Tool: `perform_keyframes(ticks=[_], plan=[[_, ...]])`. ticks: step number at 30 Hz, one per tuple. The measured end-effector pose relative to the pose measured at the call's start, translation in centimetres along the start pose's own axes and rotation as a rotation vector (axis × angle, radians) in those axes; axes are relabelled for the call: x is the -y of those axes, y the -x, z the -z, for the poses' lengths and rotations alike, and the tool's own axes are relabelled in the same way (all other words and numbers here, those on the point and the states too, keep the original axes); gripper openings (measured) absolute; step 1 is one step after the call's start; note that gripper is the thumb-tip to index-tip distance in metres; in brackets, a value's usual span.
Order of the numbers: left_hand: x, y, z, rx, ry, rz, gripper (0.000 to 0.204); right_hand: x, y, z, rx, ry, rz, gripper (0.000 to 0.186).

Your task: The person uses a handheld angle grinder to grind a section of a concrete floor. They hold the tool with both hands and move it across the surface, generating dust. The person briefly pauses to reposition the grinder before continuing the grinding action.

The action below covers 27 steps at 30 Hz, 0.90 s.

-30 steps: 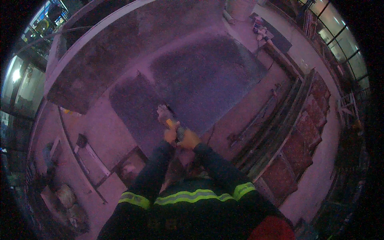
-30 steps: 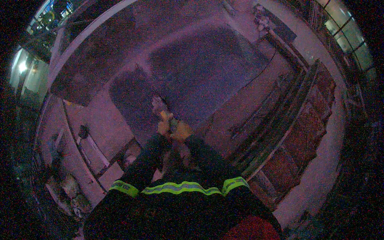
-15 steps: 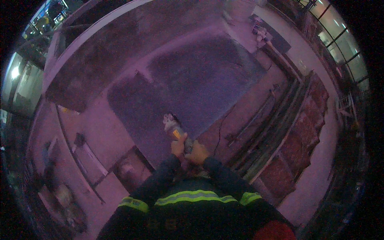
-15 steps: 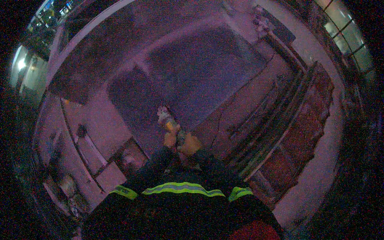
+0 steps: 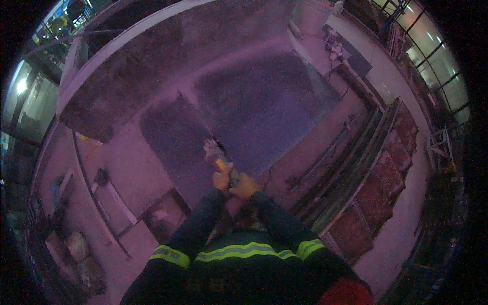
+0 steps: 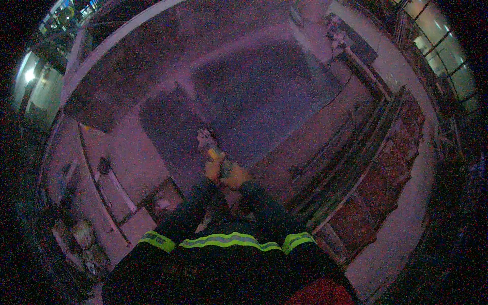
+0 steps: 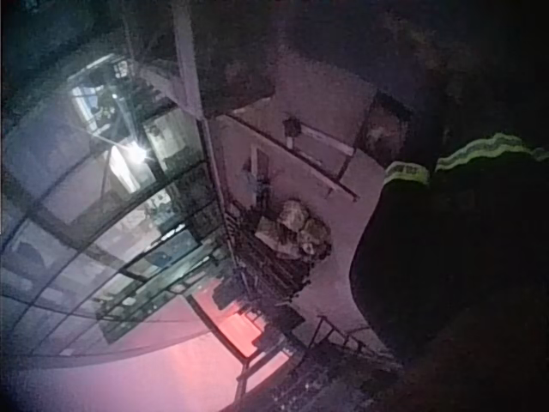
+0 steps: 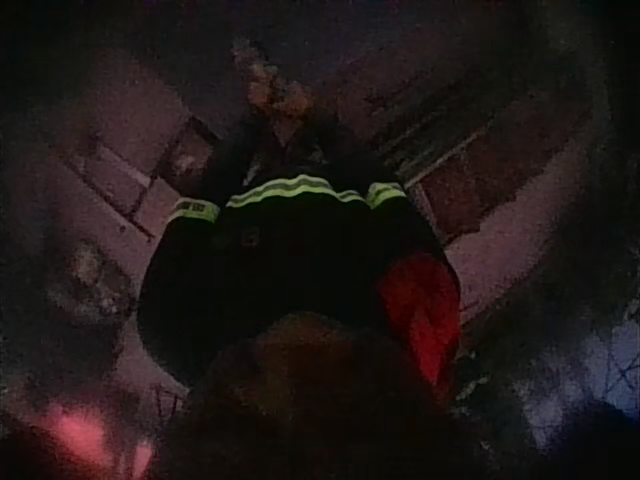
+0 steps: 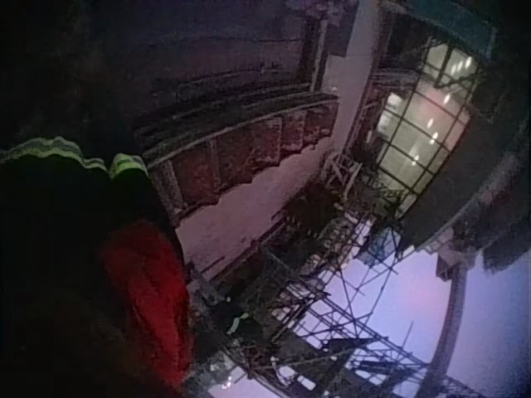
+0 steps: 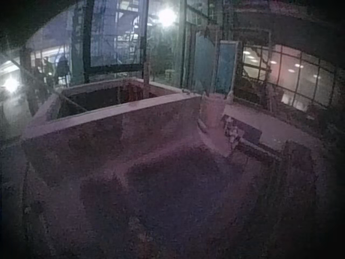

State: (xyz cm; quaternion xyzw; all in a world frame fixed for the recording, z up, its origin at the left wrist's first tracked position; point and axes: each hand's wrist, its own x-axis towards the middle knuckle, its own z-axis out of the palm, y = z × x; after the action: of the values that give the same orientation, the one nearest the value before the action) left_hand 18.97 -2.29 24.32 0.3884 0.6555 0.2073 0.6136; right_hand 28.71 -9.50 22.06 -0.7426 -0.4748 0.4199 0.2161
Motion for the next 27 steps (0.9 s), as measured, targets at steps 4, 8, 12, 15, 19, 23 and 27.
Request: perform_keyframes(ticks=[4, 8, 12, 15, 19, 23, 27], plan=[[3.4, -3.2, -0.2, 0.025, -0.038, -0.092, 0.054, 0.0, -0.1, 0.0, 0.024, 0.018, -0.009, 0.069], [7.1, -6.3, 0.9, 0.159, 0.063, -0.277, 0.062, 2.8, 1.3, 1.9, 0.139, -0.058, -0.046, 0.071], [6.4, -5.7, 0.1, 0.243, 0.211, 0.084, 0.069, 2.4, 1.8, 1.8, 0.116, 0.036, -0.087, 0.07], [9.7, -6.9, -0.3, 0.063, -0.26, -0.04, 0.07, 0.2, 3.0, 0.4, 0.059, 0.091, -0.066, 0.069], [7.7, -2.6, -1.7, -0.114, -0.139, 0.138, 0.068, 0.3, 4.7, 1.0, 0.079, -0.006, -0.023, 0.069], [6.8, -0.8, 0.2, 0.179, 0.031, 0.013, 0.065, -2.3, 4.4, -1.5, 0.026, 0.024, -0.117, 0.067], [2.0, 3.9, 0.3, 0.104, 0.021, 0.07, 0.059, -0.7, 5.3, -0.4, 0.011, 0.039, -0.158, 0.063]])
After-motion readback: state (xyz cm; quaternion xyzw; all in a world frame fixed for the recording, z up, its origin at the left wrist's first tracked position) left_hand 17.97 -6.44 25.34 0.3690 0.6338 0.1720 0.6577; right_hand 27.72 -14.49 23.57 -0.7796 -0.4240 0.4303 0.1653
